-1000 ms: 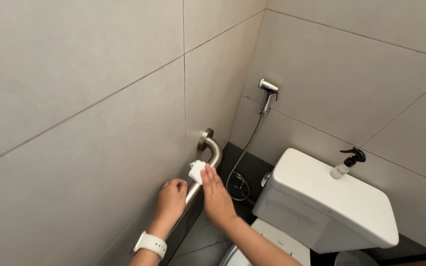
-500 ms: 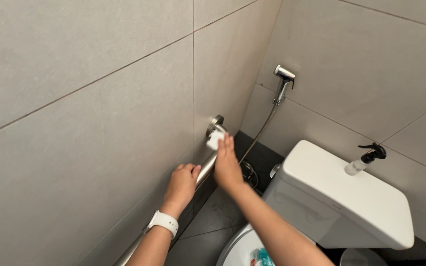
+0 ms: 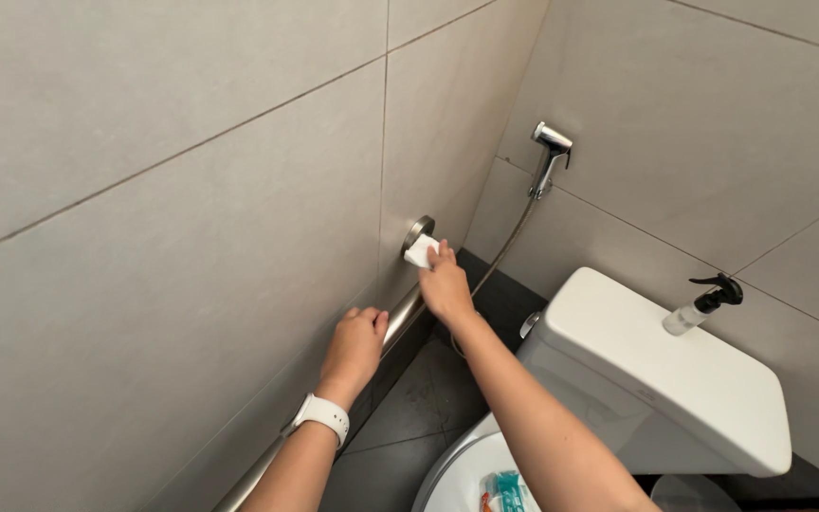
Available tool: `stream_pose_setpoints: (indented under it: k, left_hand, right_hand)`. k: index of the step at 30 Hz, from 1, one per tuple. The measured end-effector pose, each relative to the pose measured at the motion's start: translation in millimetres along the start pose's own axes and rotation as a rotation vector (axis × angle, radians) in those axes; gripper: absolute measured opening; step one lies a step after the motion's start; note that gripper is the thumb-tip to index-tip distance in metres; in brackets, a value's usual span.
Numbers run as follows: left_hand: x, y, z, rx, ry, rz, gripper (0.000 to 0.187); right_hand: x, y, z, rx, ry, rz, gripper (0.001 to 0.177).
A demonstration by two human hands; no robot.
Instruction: The person wipes a handheld bidet sprayer with a wet wipe, then sprays and wipes a metal grab bar next to the toilet. The person uses a spray bottle and wet wipes to clean the surfaces in a tiled bathroom.
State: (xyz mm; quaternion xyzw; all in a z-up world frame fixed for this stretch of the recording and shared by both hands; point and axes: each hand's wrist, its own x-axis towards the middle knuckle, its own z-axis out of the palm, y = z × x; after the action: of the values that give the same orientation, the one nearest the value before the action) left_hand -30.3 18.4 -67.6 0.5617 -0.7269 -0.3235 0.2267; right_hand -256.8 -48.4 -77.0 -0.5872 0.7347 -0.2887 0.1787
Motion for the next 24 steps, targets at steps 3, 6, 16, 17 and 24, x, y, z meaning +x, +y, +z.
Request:
stream_pose_setpoints:
  k: [3,6,16,17,24]
  left_hand:
    - [5.4,-6.7,6.1,0.001,0.019,0.018,0.046]
    - [-1.7,1.4,-1.4,0.0,-0.006,0.009,0.047]
    - [-0.1,0.1,1.4,0.006,0.004,0.004,0.048]
    - [-0.3,0.2,0.8,0.015,0.001,0.014,0.048]
    - [-4.1,3.8,-0.4,0.045,-0.001,0.028,0.047]
  right_hand:
    - [-65.2,-52.3,-7.0,-0.112,0.168,-0.067,0.066]
    - [-72.5,-43.5,18.3,-0.051,0.177,-0.008,0.066]
    - [-48.0,-24.8,19.2,-0.106,0.323,-0.003,0.047]
    - [-49.7,-23.6,22.4,-0.098,0.319,0.0,0.048]
    - [2.4,4.0,24.0,-0.155,0.301,-0.013,0.047]
